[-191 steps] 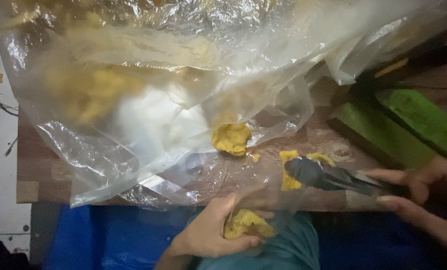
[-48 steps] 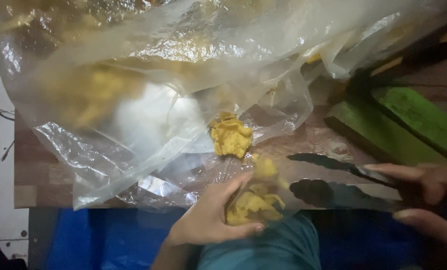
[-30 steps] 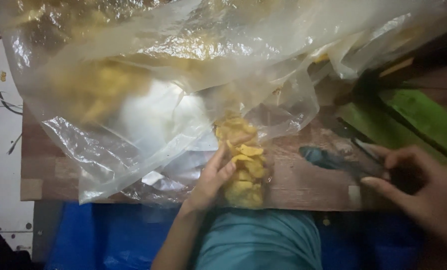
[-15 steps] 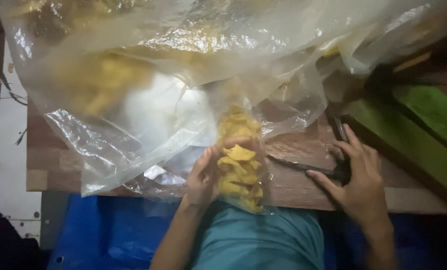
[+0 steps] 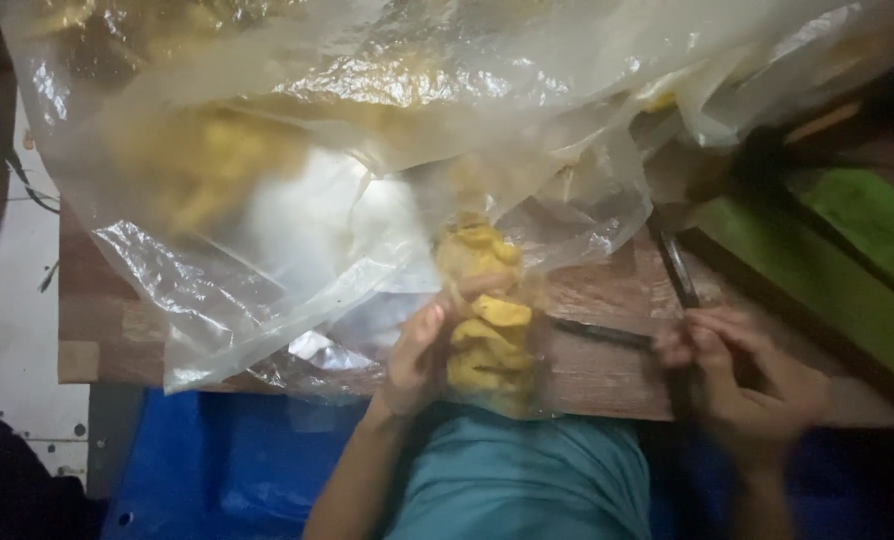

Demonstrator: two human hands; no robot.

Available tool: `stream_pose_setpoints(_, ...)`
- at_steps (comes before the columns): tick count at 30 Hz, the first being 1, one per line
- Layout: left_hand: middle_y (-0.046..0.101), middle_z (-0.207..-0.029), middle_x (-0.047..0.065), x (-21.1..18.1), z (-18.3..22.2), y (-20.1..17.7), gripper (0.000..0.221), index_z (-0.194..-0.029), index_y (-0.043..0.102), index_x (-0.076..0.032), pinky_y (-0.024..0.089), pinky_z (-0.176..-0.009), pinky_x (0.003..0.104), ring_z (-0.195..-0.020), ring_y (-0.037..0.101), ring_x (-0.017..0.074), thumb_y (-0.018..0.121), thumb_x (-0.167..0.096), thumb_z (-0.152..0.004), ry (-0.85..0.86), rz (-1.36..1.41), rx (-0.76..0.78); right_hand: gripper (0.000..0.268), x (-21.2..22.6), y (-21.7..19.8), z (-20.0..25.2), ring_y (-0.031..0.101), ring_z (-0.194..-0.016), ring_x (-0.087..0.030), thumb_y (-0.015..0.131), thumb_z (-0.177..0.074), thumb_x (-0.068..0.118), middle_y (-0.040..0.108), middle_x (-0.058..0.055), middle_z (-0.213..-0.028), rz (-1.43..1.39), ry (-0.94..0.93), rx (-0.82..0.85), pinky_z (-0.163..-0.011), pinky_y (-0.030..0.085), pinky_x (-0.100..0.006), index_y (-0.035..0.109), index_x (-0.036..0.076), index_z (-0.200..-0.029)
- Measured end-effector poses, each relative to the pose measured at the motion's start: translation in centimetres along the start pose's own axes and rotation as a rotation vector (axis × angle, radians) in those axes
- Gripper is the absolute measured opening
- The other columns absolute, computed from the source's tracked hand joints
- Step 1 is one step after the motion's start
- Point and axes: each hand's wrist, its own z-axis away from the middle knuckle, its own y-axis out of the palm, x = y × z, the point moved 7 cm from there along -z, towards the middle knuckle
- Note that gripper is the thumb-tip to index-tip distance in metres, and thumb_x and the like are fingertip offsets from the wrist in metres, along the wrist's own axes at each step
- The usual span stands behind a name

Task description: The person uses tongs to place yellow fried snacks into small clear plastic bags on a wooden table, then seals each bag with a handheld heat sealer. The process is repeated for multiple bags.

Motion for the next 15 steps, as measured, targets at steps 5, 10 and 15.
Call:
stream_pose_setpoints(5, 0.067, -0.133, 0.016, -1.9, -0.5, 2.9, 0.066, -0.146, 0.051, 0.001, 0.055, -0.101, 0.036, -0.119, 0.067, 0.0251, 0.042, -0.05, -0.104, -0.07, -0.088, 0.033, 0.063, 2.9, 1.6, -2.0, 0.043, -0.155, -0.041, 0.042, -0.103, 0.059, 0.041, -0.03, -0.163, -0.235, -0.05, 0.134, -0.129, 0.042, -0.051, 0.066, 0.002, -0.116)
stream_pose_setpoints(10, 0.064, -0.139, 0.015, -4.6, -1.6, 5.0, 0.065, -0.137, 0.059, -0.006, 0.048, -0.11, 0.042, -0.128, 0.061, 0.0275, 0.028, -0.055, -0.107, 0.083, -0.496, 0.013, 0.071, 4.9, 3.3, -4.7, 0.068, -0.108, -0.026, 0.062, -0.087, 0.05, 0.066, -0.018, -0.124, -0.475, 0.112, 0.258, -0.099, 0.055, -0.036, 0.055, -0.004, -0.132)
stream_pose_setpoints(15, 0.062, -0.14, 0.015, -5.5, -2.2, 5.5, 0.059, -0.14, 0.057, -0.008, 0.044, -0.112, 0.043, -0.131, 0.058, 0.0286, 0.025, -0.046, -0.109, 0.107, -0.634, 0.034, 0.007, 6.5, 3.1, -7.8, 0.068, -0.083, -0.014, 0.071, -0.091, 0.008, 0.074, -0.008, -0.088, -0.271, 0.051, 0.288, -0.08, 0.051, -0.024, 0.074, 0.002, -0.09)
